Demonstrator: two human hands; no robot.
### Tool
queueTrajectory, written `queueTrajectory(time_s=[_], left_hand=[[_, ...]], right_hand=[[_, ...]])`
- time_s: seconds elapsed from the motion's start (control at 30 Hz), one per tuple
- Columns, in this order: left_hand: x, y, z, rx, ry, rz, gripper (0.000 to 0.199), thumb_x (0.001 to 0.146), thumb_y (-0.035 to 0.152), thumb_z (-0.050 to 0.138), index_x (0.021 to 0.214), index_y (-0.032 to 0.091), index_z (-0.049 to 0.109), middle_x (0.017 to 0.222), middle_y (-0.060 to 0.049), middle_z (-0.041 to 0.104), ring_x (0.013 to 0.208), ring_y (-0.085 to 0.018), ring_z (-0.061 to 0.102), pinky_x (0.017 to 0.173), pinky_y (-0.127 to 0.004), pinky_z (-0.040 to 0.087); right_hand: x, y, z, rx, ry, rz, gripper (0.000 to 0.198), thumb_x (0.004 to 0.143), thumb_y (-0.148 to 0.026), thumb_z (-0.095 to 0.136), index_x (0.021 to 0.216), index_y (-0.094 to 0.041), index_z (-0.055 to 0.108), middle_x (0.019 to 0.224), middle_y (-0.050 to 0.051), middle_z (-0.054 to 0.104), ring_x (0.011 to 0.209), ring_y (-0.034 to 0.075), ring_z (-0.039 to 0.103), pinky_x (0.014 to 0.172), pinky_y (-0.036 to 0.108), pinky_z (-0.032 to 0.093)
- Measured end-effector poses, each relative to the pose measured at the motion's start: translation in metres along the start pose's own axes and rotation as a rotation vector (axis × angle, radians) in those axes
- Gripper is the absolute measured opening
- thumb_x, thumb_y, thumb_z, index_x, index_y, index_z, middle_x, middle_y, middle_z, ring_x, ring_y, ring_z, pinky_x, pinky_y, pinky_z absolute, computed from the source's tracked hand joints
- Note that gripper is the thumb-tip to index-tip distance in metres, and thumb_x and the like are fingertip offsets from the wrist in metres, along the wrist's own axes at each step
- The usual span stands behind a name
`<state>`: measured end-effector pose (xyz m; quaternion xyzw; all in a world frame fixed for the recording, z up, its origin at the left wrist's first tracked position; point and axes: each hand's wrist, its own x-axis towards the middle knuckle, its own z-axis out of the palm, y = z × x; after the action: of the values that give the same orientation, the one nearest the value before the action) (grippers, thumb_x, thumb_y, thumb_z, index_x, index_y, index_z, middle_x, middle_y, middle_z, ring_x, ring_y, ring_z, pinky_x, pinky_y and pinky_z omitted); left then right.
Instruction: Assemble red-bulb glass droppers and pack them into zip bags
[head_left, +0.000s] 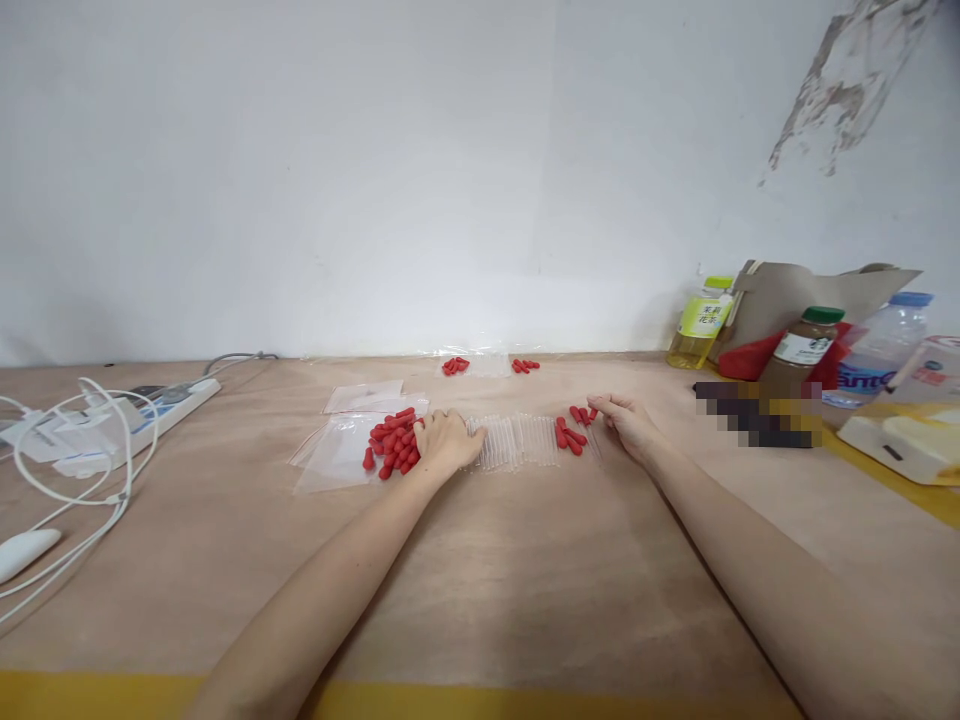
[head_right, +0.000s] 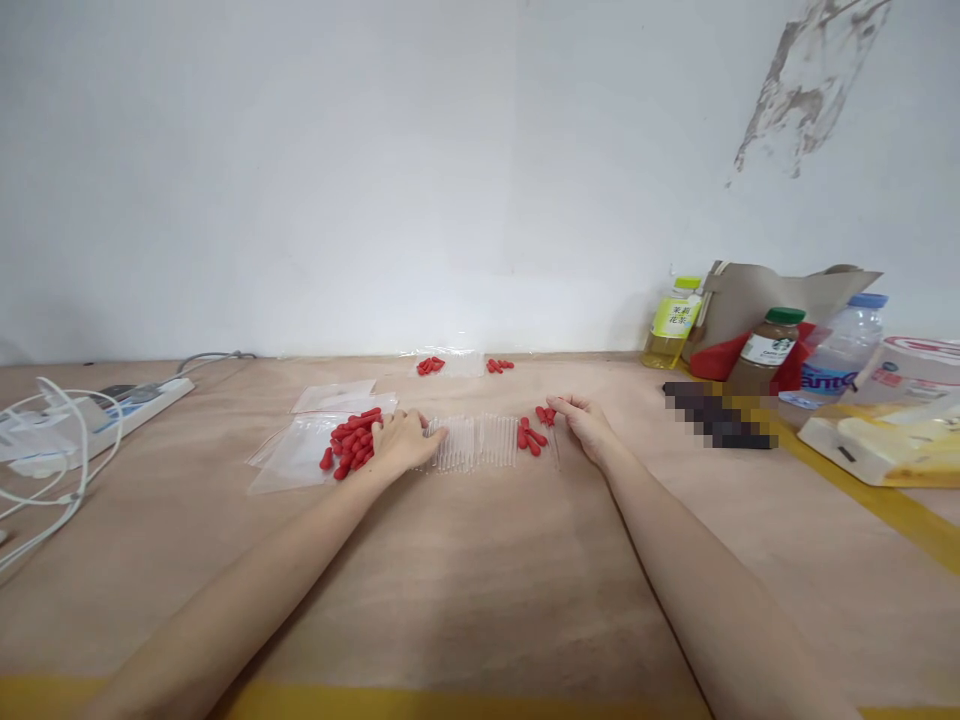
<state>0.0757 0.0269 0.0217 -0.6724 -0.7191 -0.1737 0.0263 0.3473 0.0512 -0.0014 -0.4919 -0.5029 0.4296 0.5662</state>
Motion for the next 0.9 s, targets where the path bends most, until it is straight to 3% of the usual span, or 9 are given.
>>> queueTrajectory(time_s=[0.37,0.53,0.6,0.7,0.77,0.9], left_hand=[[0.008,0.004,0.002,0.042,-0.039,-0.053,0.028,0.074,0.037,0.047,0.073,0.016,0.066,0.097,-0.016,0.06,0.103,-0.037,0.046,0.083,-0.049,0.028],[0.003,0.005,-0.014,-0.043,-0.016,-0.006,0.032,0.081,0.035,0.039,0.075,0.013,0.061,0.101,-0.018,0.057,0.104,-0.037,0.044,0.081,-0.048,0.032],[-0.005,0.003,-0.025,-0.098,-0.001,0.06,0.03,0.085,0.033,0.035,0.083,0.013,0.056,0.1,-0.017,0.056,0.1,-0.032,0.048,0.079,-0.043,0.035],[-0.024,-0.004,-0.039,-0.2,-0.025,0.209,0.023,0.09,0.03,0.027,0.092,0.016,0.046,0.086,-0.008,0.059,0.079,-0.019,0.055,0.068,-0.03,0.041],[-0.038,-0.013,-0.042,-0.331,-0.075,0.398,0.019,0.092,0.028,0.025,0.092,0.018,0.041,0.074,-0.002,0.056,0.065,-0.014,0.053,0.061,-0.026,0.04],[-0.059,-0.03,-0.033,-0.458,-0.089,0.651,0.012,0.091,0.023,0.031,0.088,0.019,0.042,0.073,0.0,0.052,0.065,-0.013,0.05,0.061,-0.025,0.04]], right_hand=[[-0.005,-0.001,0.008,0.046,-0.072,0.012,0.034,0.059,-0.046,0.068,0.054,-0.018,0.049,0.042,-0.004,0.044,0.042,0.009,0.041,0.043,0.025,0.029],[-0.006,-0.006,0.015,0.128,-0.051,-0.047,0.035,0.059,-0.044,0.069,0.053,-0.019,0.047,0.042,-0.006,0.041,0.041,0.008,0.039,0.043,0.024,0.027],[-0.007,-0.013,0.022,0.18,-0.063,-0.076,0.033,0.057,-0.043,0.071,0.056,-0.018,0.049,0.044,-0.006,0.043,0.041,0.007,0.037,0.043,0.023,0.028],[-0.015,-0.025,0.039,0.222,-0.103,-0.09,0.033,0.056,-0.042,0.072,0.072,-0.018,0.055,0.052,-0.006,0.051,0.043,0.006,0.04,0.043,0.021,0.031],[-0.025,-0.033,0.054,0.206,-0.14,-0.081,0.034,0.057,-0.041,0.071,0.079,-0.018,0.057,0.057,-0.004,0.056,0.047,0.006,0.046,0.047,0.021,0.036],[-0.053,-0.036,0.079,0.104,-0.27,-0.062,0.027,0.058,-0.036,0.071,0.066,-0.016,0.054,0.063,-0.001,0.06,0.058,0.009,0.056,0.058,0.023,0.044]])
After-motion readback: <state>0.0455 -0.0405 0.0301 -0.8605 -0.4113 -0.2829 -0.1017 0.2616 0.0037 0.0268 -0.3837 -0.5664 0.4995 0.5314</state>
